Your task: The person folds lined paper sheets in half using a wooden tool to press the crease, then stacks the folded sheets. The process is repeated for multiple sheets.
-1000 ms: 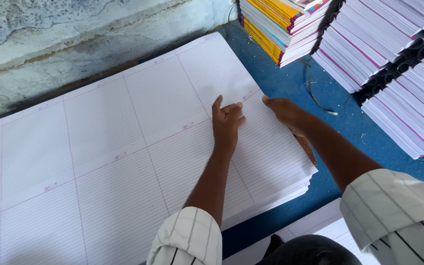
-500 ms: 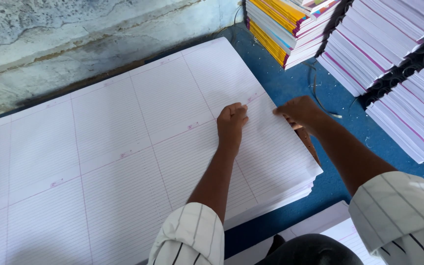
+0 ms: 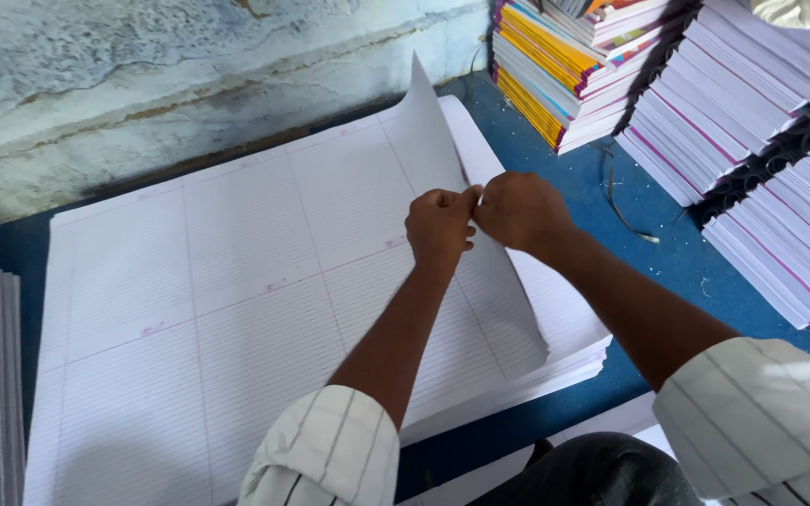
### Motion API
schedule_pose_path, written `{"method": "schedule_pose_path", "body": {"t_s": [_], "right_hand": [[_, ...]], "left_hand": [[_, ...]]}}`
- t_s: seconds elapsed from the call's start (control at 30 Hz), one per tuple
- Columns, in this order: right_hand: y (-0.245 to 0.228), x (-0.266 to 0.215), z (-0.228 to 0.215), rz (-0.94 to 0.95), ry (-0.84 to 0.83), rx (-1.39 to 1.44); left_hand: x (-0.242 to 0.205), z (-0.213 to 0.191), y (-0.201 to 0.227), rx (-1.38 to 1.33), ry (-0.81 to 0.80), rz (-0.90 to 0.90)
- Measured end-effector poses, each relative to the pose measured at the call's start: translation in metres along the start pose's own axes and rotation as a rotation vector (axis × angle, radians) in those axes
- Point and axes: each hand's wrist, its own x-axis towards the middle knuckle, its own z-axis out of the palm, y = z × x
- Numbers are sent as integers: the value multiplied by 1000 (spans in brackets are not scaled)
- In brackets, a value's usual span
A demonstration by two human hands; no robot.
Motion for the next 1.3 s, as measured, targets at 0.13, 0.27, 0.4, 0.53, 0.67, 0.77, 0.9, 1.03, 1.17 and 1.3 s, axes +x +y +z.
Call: {"method": "schedule_pose_path", "body": {"t_s": [0.13,0.27,0.4,0.53,0.67,0.77,0.9,1.03,1.17,1.3], "right_hand": [[-40,-10,-1,-4,-34,17],[-77,-18,8,-34,-92,-20],[-108,-23,17,-77,-91,-21],[-137,-27,28,-144,-197,23],[-156,-31,43,-188,-238,25],[-162,-30,53,-174,-250,-22],[-161,-26,65,-106,-251,-88],[-157,-21,77,-29,-305,-52],[-160,-16,92,-58,-348,6],[-171,-17,108,-82,-384,60]], "left_hand": [[-6,-32,5,45,38,8],[-8,-69,3,109,68,-4],[-6,-105,-1,159,77,-57],[-5,-144,-13,255,122,-89],[-5,-192,-33,311,150,-135],[-7,-231,-51,335,194,-191],[-12,-284,-73,347,229,-228],[-18,-329,-91,481,236,-269],[-22,-367,-103,592,234,-309],[-23,-404,-118,681,267,-318]]}}
